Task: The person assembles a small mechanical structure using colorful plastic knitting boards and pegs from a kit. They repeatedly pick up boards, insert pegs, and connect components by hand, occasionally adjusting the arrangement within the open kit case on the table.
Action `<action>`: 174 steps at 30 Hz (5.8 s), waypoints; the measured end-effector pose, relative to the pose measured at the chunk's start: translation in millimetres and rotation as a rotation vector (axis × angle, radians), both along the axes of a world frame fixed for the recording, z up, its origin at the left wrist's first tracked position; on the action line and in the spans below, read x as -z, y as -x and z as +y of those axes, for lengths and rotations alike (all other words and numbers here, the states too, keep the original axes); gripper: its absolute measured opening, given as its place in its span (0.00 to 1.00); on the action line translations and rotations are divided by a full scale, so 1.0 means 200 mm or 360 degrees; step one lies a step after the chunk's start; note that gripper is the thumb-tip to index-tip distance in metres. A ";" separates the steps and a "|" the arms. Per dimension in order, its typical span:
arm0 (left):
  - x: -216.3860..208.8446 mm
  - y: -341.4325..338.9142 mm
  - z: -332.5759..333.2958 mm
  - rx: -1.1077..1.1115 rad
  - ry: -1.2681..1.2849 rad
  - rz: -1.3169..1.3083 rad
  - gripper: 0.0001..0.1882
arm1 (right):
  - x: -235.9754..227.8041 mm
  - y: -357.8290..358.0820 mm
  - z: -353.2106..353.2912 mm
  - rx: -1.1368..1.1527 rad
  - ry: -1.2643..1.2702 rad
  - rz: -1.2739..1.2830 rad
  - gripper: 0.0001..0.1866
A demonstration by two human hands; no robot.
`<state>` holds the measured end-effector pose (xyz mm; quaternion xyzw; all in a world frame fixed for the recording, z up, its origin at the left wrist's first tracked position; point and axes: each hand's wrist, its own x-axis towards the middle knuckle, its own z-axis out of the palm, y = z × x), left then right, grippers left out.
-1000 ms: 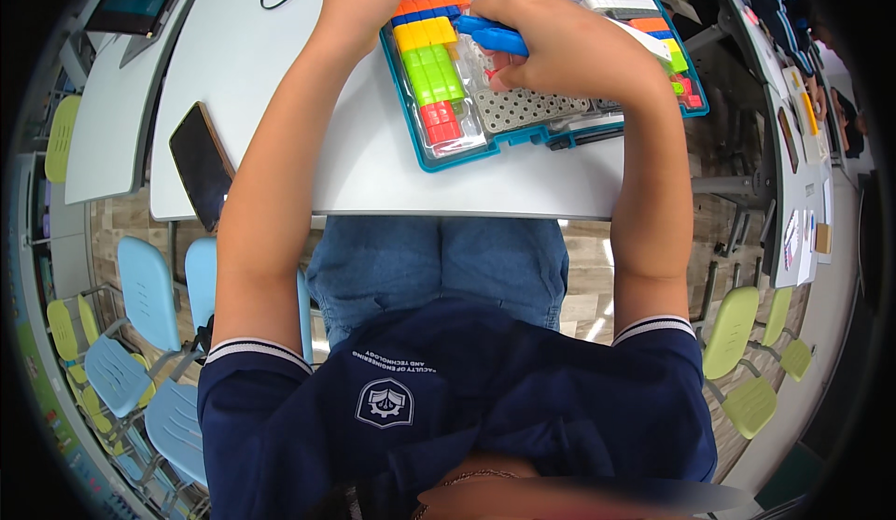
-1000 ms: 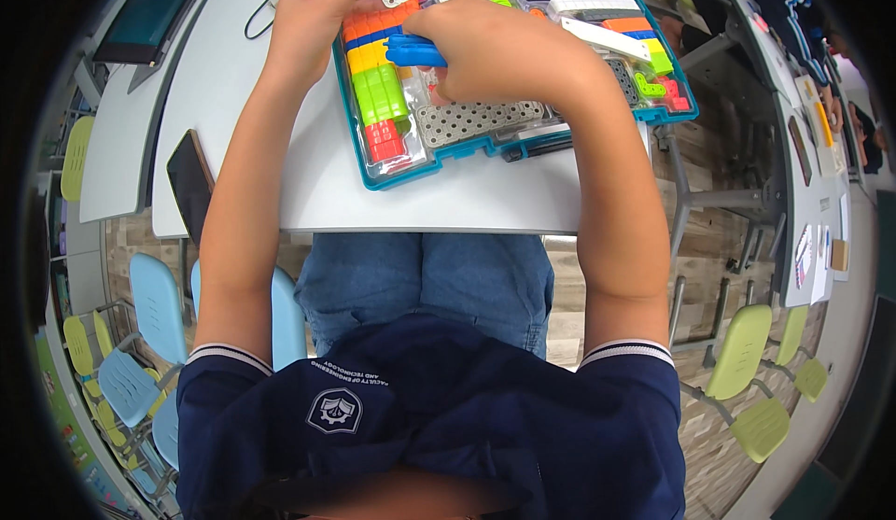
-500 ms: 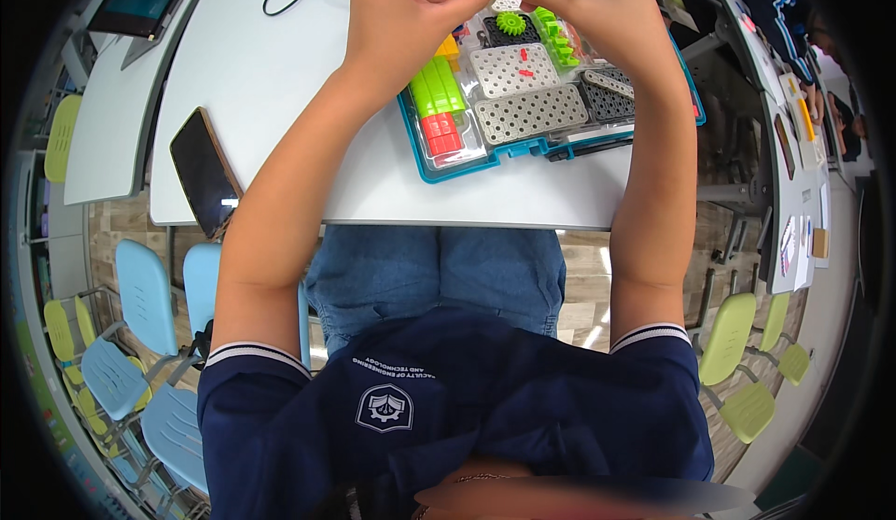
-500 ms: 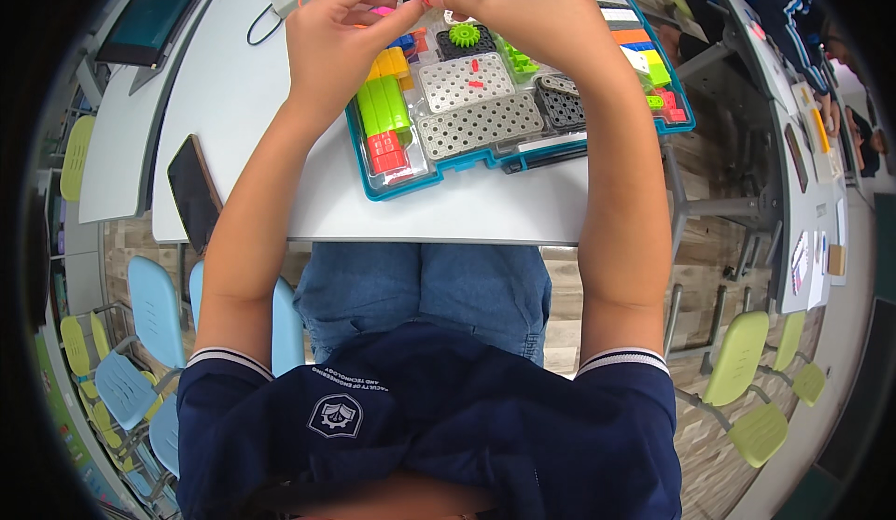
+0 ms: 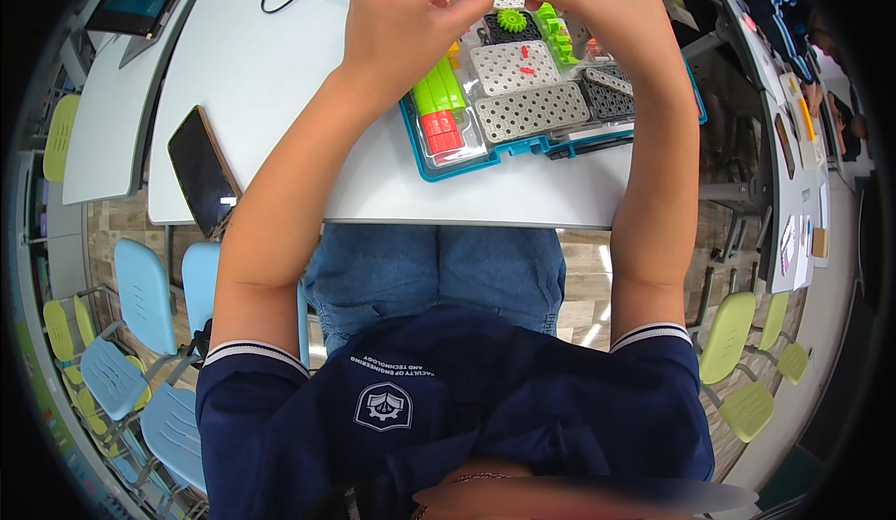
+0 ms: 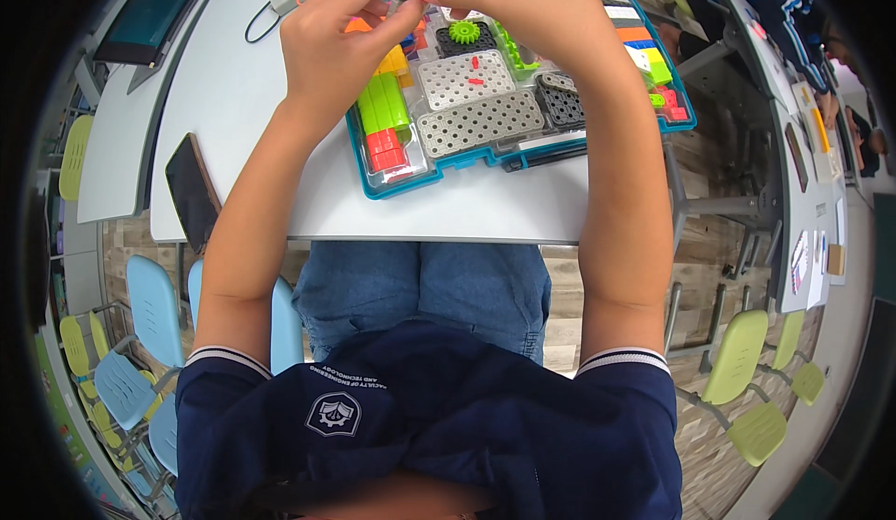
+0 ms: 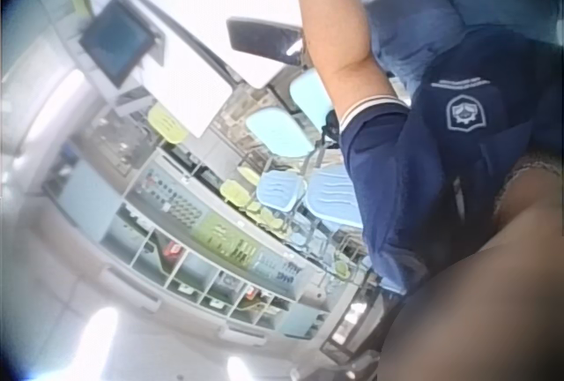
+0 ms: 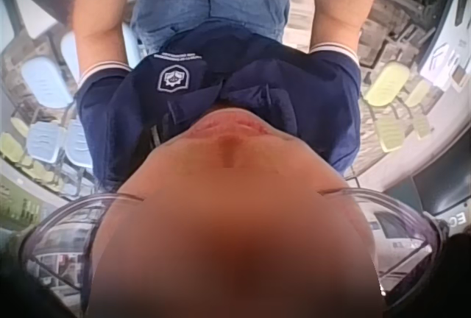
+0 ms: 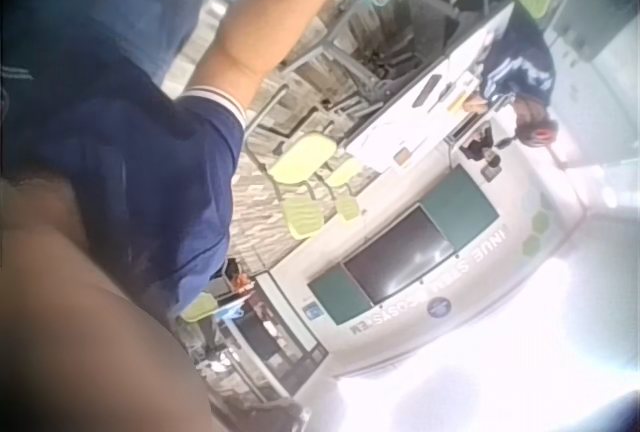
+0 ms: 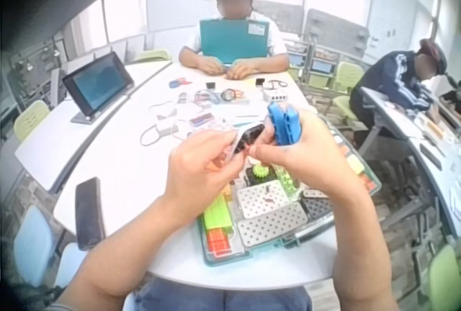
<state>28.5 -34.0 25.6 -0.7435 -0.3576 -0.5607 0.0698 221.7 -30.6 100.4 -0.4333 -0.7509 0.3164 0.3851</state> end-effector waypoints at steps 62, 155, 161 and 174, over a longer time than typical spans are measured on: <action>-0.02 0.03 0.06 0.0555 0.0704 -0.0950 0.15 | 0.14 0.03 0.12 0.0036 0.0182 0.0840 0.15; -0.02 0.05 0.06 0.1003 0.1527 -0.1201 0.11 | 0.21 0.04 0.12 0.0105 -0.1156 -0.0234 0.20; -0.02 0.05 0.07 0.1030 0.1519 -0.1215 0.12 | 0.21 0.04 0.12 0.0061 -0.1145 -0.0202 0.21; -0.06 0.00 -0.01 0.0717 0.1113 -0.0864 0.13 | 0.18 0.07 0.08 0.0095 -0.1322 -0.0298 0.13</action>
